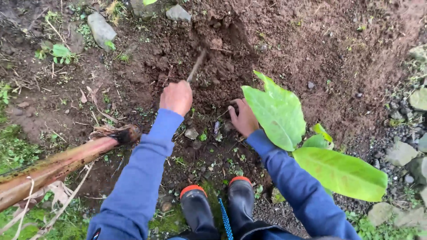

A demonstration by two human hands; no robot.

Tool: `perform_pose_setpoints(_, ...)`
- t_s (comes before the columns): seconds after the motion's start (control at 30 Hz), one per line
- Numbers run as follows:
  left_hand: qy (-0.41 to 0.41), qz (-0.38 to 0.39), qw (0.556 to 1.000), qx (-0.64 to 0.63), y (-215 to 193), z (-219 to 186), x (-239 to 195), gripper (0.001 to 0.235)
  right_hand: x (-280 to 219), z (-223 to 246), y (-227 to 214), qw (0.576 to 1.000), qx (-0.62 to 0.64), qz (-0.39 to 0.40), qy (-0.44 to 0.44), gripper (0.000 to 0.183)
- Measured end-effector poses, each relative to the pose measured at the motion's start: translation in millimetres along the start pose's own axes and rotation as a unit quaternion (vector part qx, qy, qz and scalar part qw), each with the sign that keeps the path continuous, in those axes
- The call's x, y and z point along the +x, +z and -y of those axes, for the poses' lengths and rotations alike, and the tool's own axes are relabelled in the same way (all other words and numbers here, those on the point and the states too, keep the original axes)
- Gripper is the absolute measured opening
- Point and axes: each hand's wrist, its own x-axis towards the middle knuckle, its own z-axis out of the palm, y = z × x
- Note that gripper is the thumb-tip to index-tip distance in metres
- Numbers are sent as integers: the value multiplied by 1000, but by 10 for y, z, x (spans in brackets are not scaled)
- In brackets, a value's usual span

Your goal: The person uses a small hand hoe to loosen soil and remove weeds from a garden bed. They pull weeds by hand and scrape the ground with the tool, working around a small banana plant and a mossy stone.

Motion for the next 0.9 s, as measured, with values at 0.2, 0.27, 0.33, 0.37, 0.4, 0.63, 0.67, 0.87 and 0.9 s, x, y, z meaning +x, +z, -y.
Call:
perform_pose_setpoints(0.2,43,-171,984,20,94,125,1211,24,75,-240,99,998,11,-22,-61,35)
perform_pose_setpoints(0.27,0,-71,997,-2,178,-62,1234,26,133,-141,14,999,17,-18,-40,36)
perform_pose_setpoints(0.33,-53,43,997,-19,367,-72,871,30,-69,-194,126,1000,29,1,-10,38)
perform_pose_setpoints(0.37,-36,81,996,-15,341,-86,782,27,4,-261,150,998,63,-3,-19,41)
perform_pose_setpoints(0.4,-19,119,993,-10,335,-97,709,28,95,-340,178,995,96,-7,-28,45)
perform_pose_setpoints(0.63,54,-111,990,66,-175,-151,1080,27,98,-355,178,992,112,5,-56,41)
perform_pose_setpoints(0.67,63,-126,987,78,-60,-80,1298,29,86,-293,132,995,91,5,-49,40)
perform_pose_setpoints(0.87,76,19,991,107,21,-197,900,28,99,-419,223,990,135,11,-35,38)
perform_pose_setpoints(0.9,113,23,983,145,108,-189,803,39,75,-496,271,987,161,11,-18,36)
